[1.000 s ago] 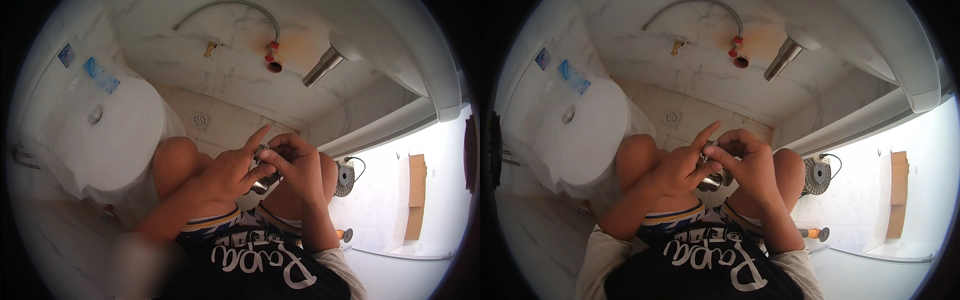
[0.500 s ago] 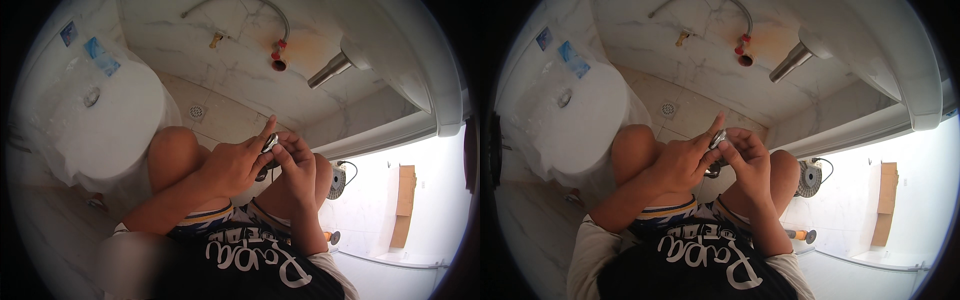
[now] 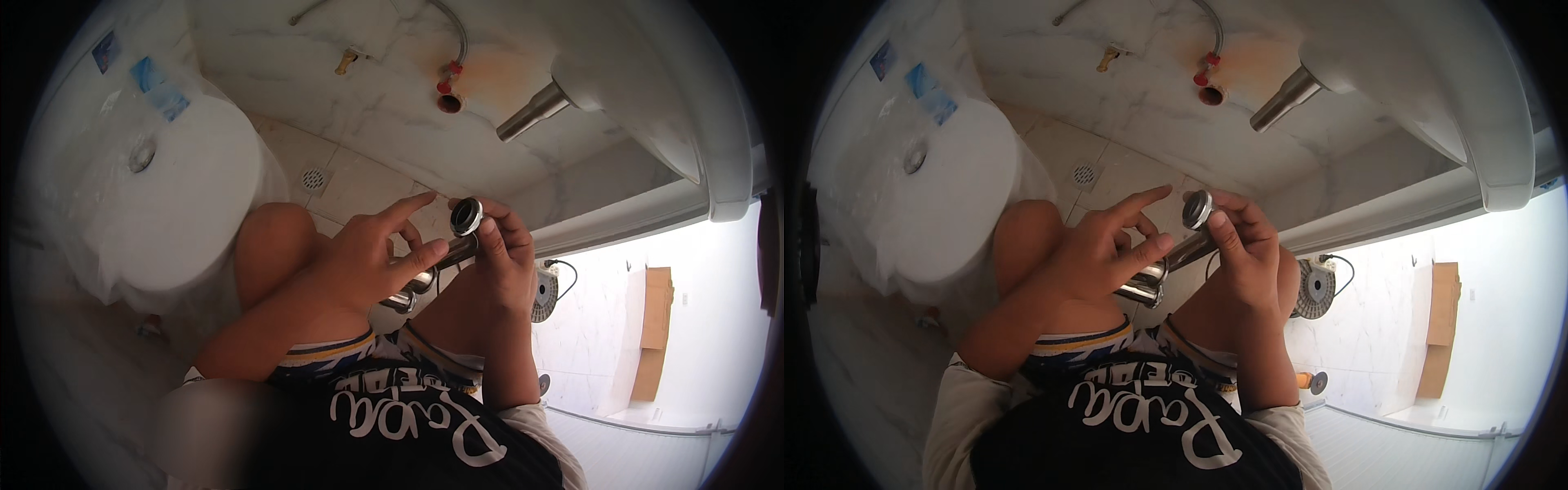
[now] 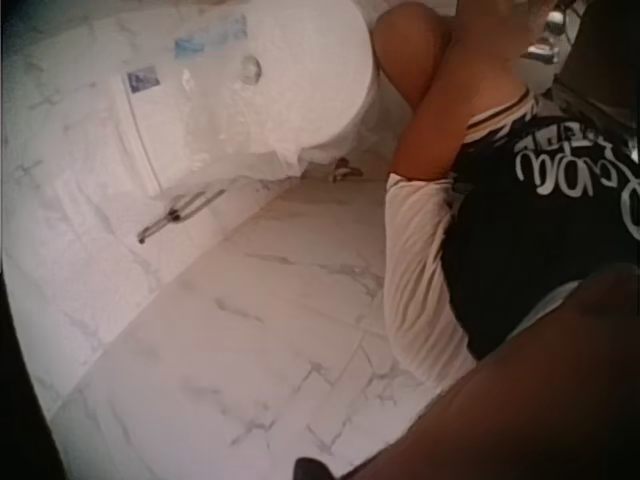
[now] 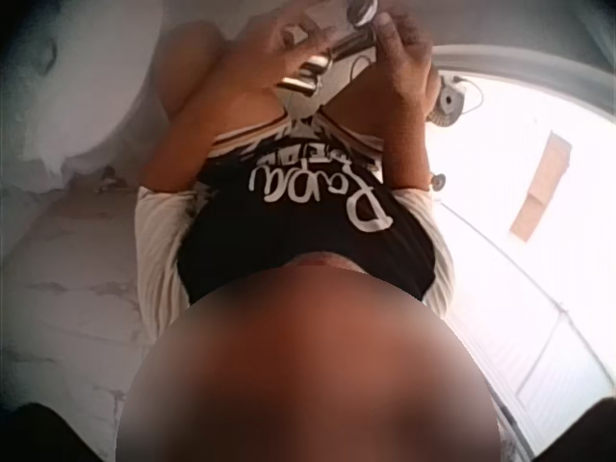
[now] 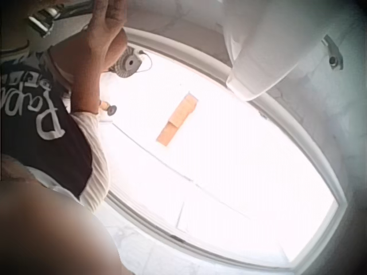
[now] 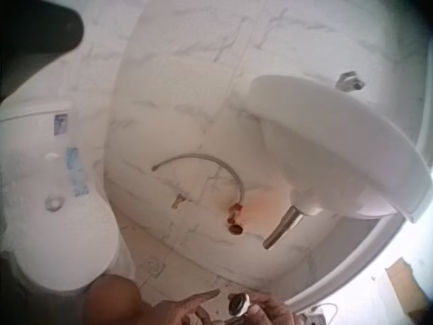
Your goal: The person uses an angle grinder to smooth the wall around a pipe opening under a sink. They then unpack and assemble a metal P-trap drain pipe, connecting multiple sections together by hand.
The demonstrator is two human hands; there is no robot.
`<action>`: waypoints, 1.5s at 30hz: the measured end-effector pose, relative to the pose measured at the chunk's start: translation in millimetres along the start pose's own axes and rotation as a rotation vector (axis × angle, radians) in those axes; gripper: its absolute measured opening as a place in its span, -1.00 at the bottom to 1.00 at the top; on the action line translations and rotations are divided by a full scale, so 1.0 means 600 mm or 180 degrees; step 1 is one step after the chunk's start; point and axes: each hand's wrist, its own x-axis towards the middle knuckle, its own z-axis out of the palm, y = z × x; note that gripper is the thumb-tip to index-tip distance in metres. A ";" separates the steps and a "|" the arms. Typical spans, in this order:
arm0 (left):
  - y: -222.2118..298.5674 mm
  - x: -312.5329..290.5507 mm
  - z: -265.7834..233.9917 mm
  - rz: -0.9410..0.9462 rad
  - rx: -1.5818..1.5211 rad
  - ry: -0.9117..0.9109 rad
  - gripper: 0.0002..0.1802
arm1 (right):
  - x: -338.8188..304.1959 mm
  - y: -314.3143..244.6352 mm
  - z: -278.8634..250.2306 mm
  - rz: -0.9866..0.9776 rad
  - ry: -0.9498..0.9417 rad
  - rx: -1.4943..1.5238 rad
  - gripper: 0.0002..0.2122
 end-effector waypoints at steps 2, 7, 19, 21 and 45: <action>0.000 0.003 -0.027 -0.0358 -0.1154 -0.0136 -0.42 | 0.007 -0.022 -0.013 -0.0242 -0.0153 -0.0134 -0.67; -0.016 0.006 -0.054 -0.0480 -0.2814 -0.0542 -0.60 | -0.011 -0.055 -0.008 -0.0467 -0.0857 -0.0559 -0.57; -0.011 0.002 -0.029 -0.0150 -0.1968 -0.0268 -0.76 | -0.005 -0.038 0.039 -0.1199 -0.0742 -0.2191 -0.56; -0.015 0.001 -0.025 0.0062 -0.1778 -0.0267 -0.76 | -0.007 -0.043 0.043 -0.1286 -0.0759 -0.2485 -0.55; -0.026 0.000 -0.014 0.0759 -0.0621 0.0190 -0.83 | 0.000 -0.019 0.038 -0.0110 -0.0973 -0.1785 -0.61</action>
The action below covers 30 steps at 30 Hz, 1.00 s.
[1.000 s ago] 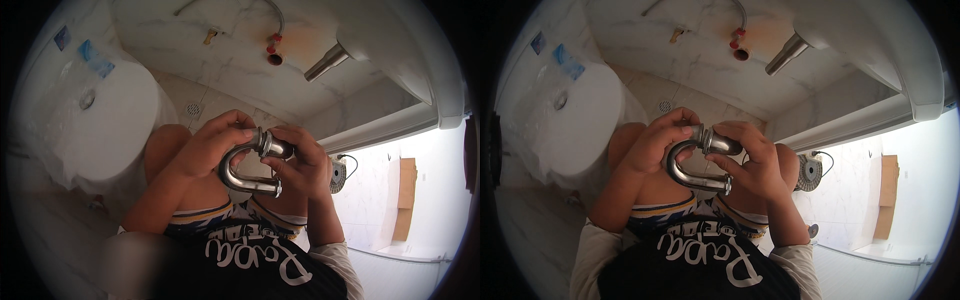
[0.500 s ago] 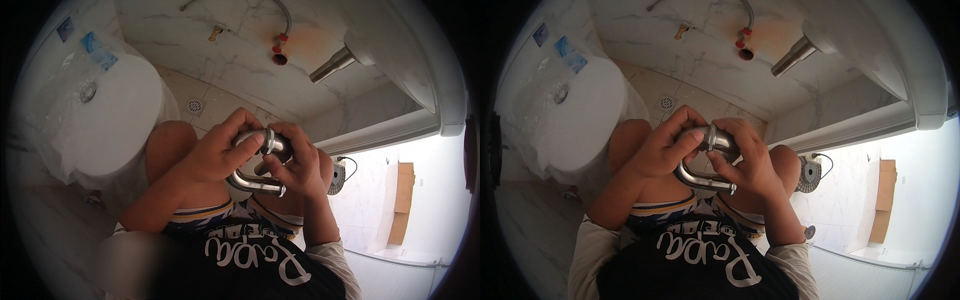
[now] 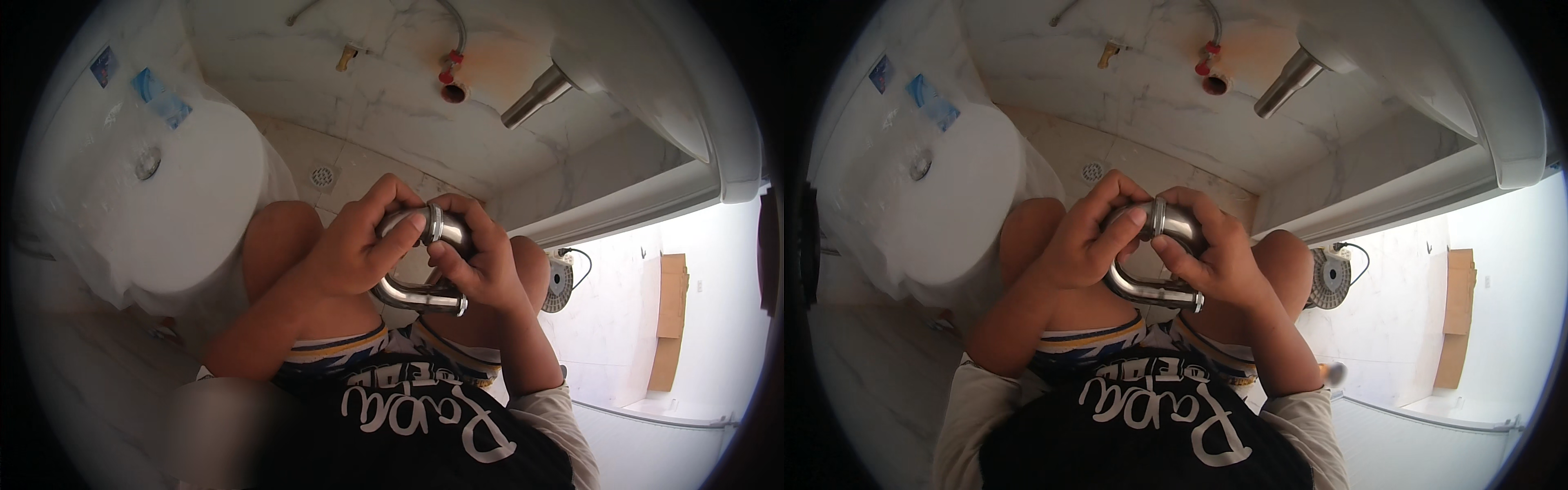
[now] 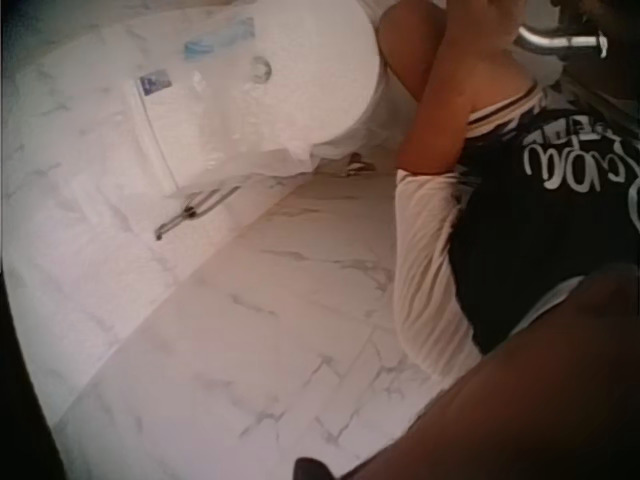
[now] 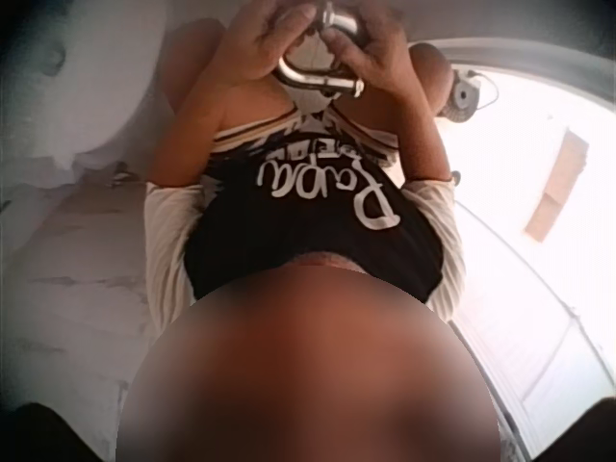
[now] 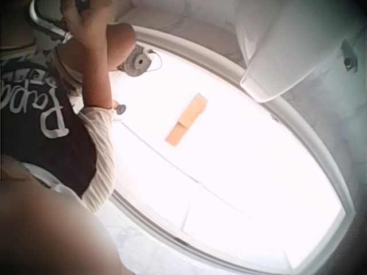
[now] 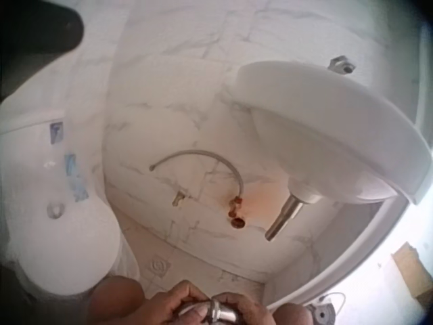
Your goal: The person uses an angle grinder to smooth the wall around a pipe opening under a sink. They then unpack and assemble a metal P-trap drain pipe, connecting multiple sections together by hand.
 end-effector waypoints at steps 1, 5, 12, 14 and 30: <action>0.001 0.001 -0.001 -0.0146 -0.0193 -0.0050 -0.83 | 0.000 0.002 0.000 -0.0002 0.0023 0.0070 -0.61; 0.003 0.008 -0.007 -0.0271 -0.0803 -0.0252 -0.80 | 0.012 0.015 0.001 -0.0721 0.0196 0.0207 -0.58; 0.019 0.007 -0.003 -0.0712 -0.0677 -0.0114 -0.66 | 0.016 0.028 0.006 -0.0635 0.0554 -0.0139 -0.60; 0.022 0.004 -0.003 -0.0715 -0.0600 -0.0198 -0.60 | 0.017 0.030 0.007 -0.0633 0.0545 -0.0082 -0.61; -0.005 0.007 0.014 0.0706 0.1149 0.0122 -0.41 | 0.011 0.027 0.007 -0.0509 0.0521 -0.0492 -0.63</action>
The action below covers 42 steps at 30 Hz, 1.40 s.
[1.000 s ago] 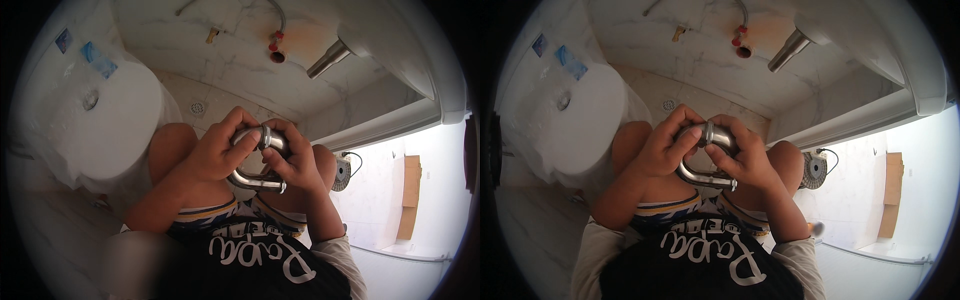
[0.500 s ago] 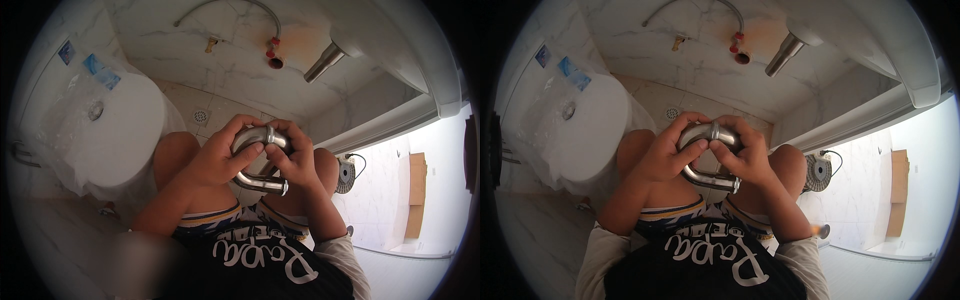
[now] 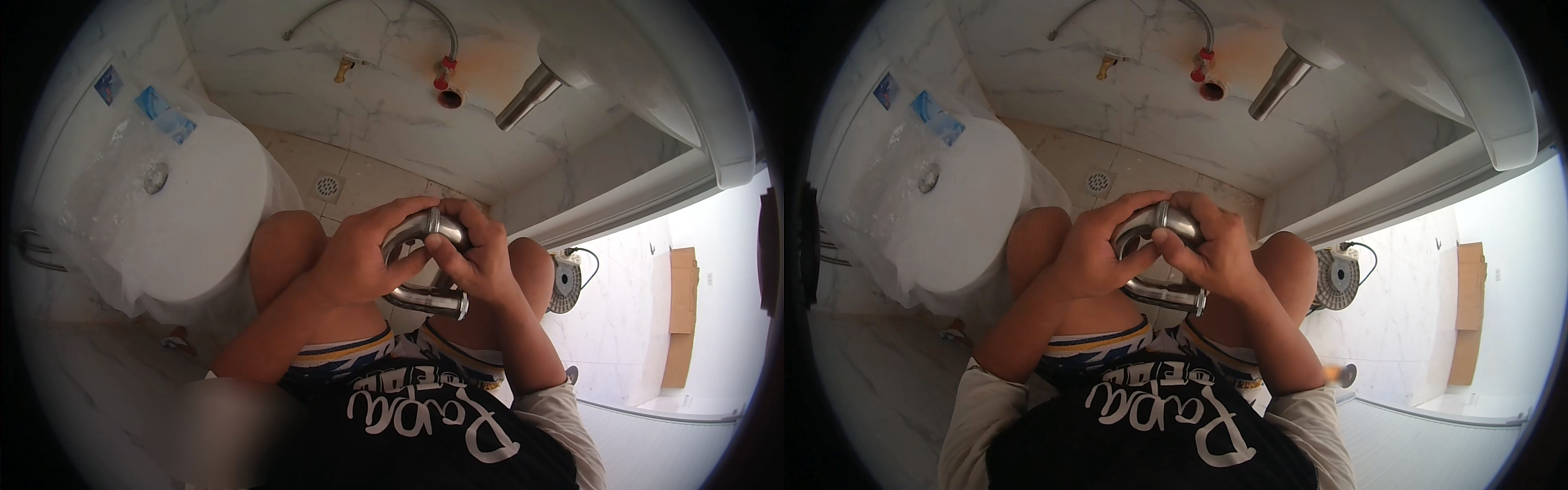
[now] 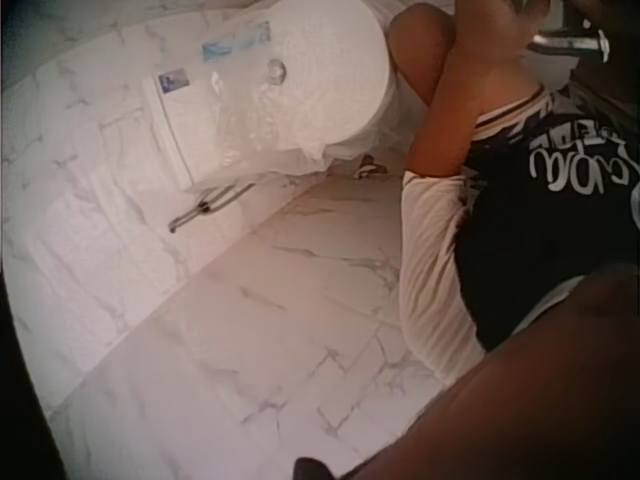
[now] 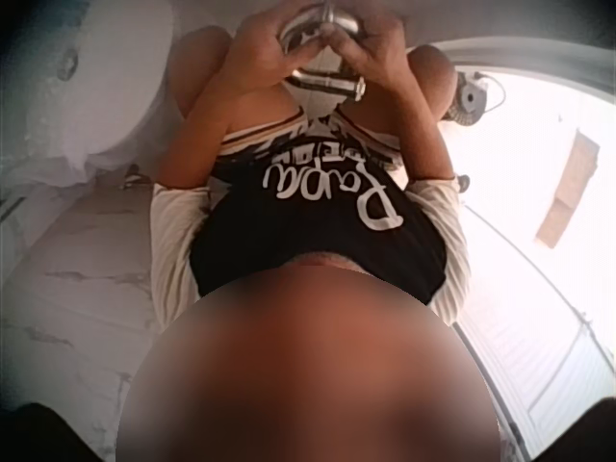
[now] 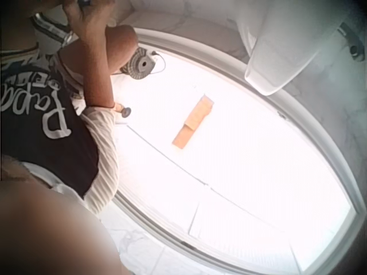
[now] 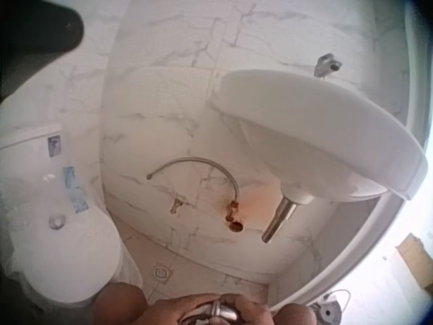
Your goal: The person uses an angle grinder to smooth the wall around a pipe opening under a sink. They then unpack and assemble a metal P-trap drain pipe, connecting multiple sections together by hand.
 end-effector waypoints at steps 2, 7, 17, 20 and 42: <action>-0.001 -0.001 0.001 0.0091 0.0255 0.0021 -0.39 | -0.003 0.001 0.000 0.0040 0.0005 0.0037 -0.63; 0.001 -0.008 0.005 0.0058 0.0685 0.0027 -0.35 | -0.006 -0.003 -0.003 0.0295 -0.0033 0.0395 -0.63; 0.004 0.015 -0.001 0.0365 0.0432 0.0000 -0.38 | -0.008 -0.001 -0.021 0.0290 -0.0196 0.1241 -0.53; 0.015 0.007 -0.011 -0.0650 -0.0805 0.0047 -0.44 | -0.011 0.000 -0.022 0.0356 -0.0421 0.1990 -0.50; 0.022 0.018 -0.021 -0.3123 -0.2782 -0.0783 -0.67 | -0.001 -0.042 -0.044 -0.0957 -0.0714 -0.1063 -0.50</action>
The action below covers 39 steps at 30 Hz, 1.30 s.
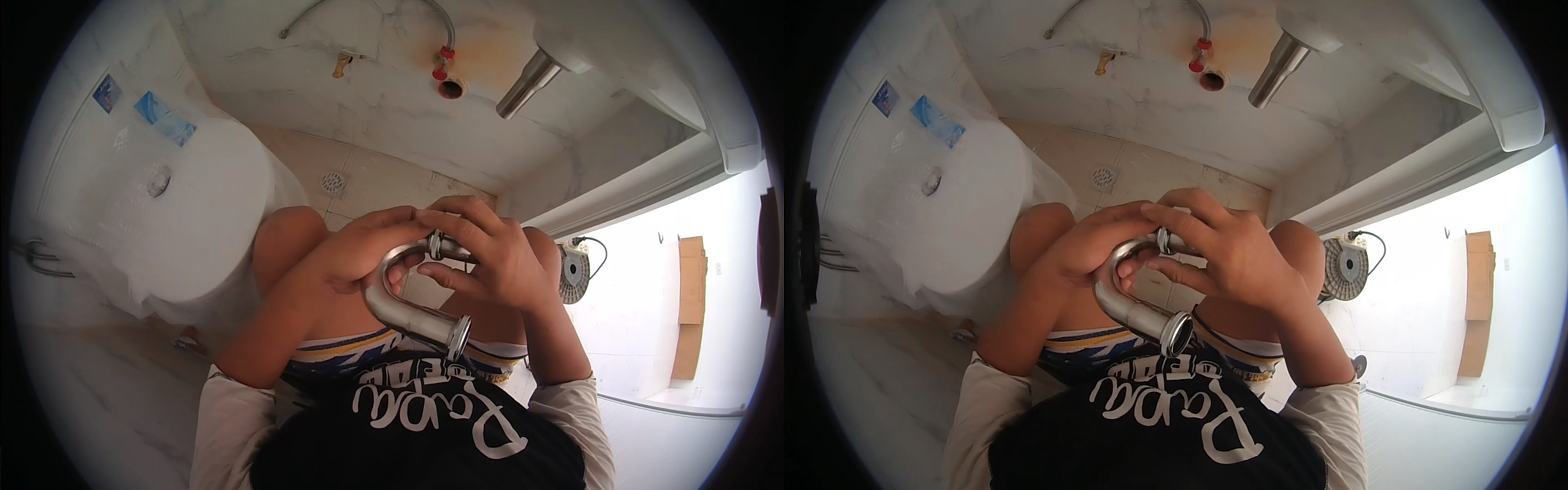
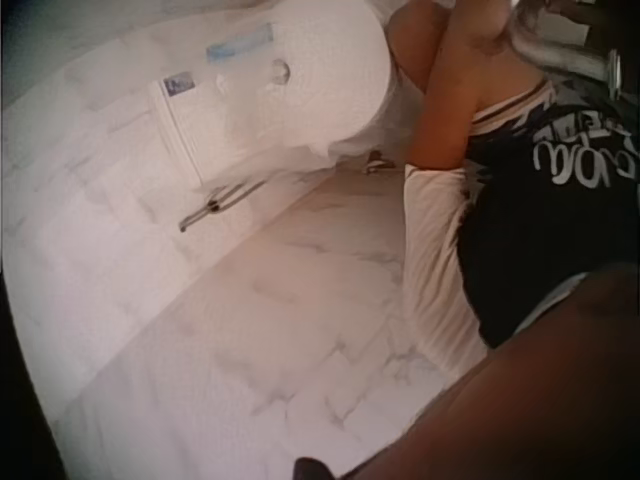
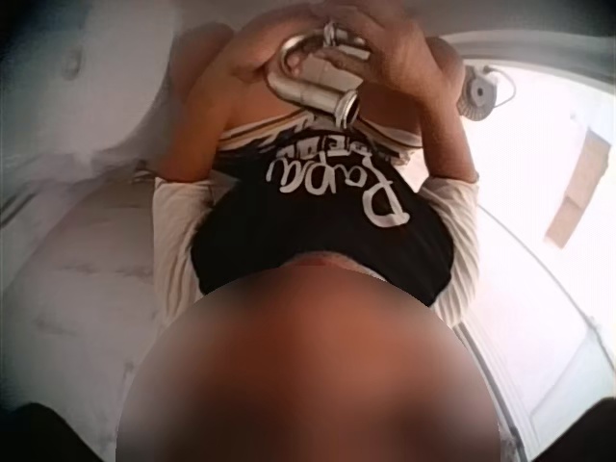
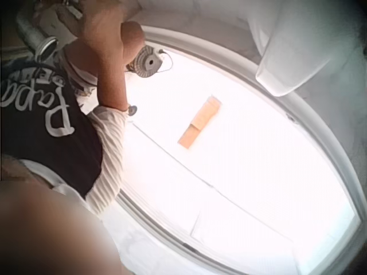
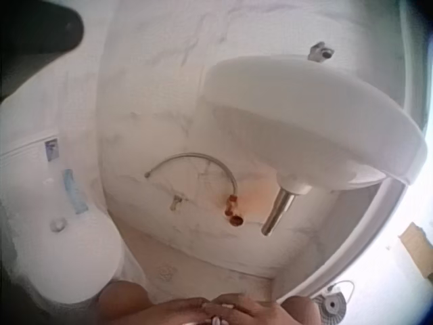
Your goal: The person uses an angle grinder to smooth the wall around a pipe opening under a sink. They then unpack and assemble a metal P-trap drain pipe, connecting multiple sections together by hand.
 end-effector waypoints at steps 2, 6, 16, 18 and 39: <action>-0.005 0.002 -0.001 -0.0056 0.0039 -0.0015 -0.68 | -0.001 -0.001 0.006 0.0032 -0.0120 -0.0019 -0.51; -0.007 0.003 -0.013 -0.0095 -0.0232 0.0048 -0.70 | -0.003 0.003 0.014 0.0135 0.0170 0.0036 -0.53; -0.044 0.007 -0.007 0.0823 0.1419 0.0362 -0.68 | -0.026 0.020 0.039 0.0460 -0.0126 0.0024 -0.49; -0.044 0.007 -0.006 0.1046 0.1587 0.0420 -0.69 | -0.027 0.026 0.050 0.0453 0.0048 0.0211 -0.47; -0.030 0.004 -0.015 0.0431 0.0866 0.0376 -0.59 | -0.020 0.039 0.057 0.0061 0.0086 -0.0486 -0.44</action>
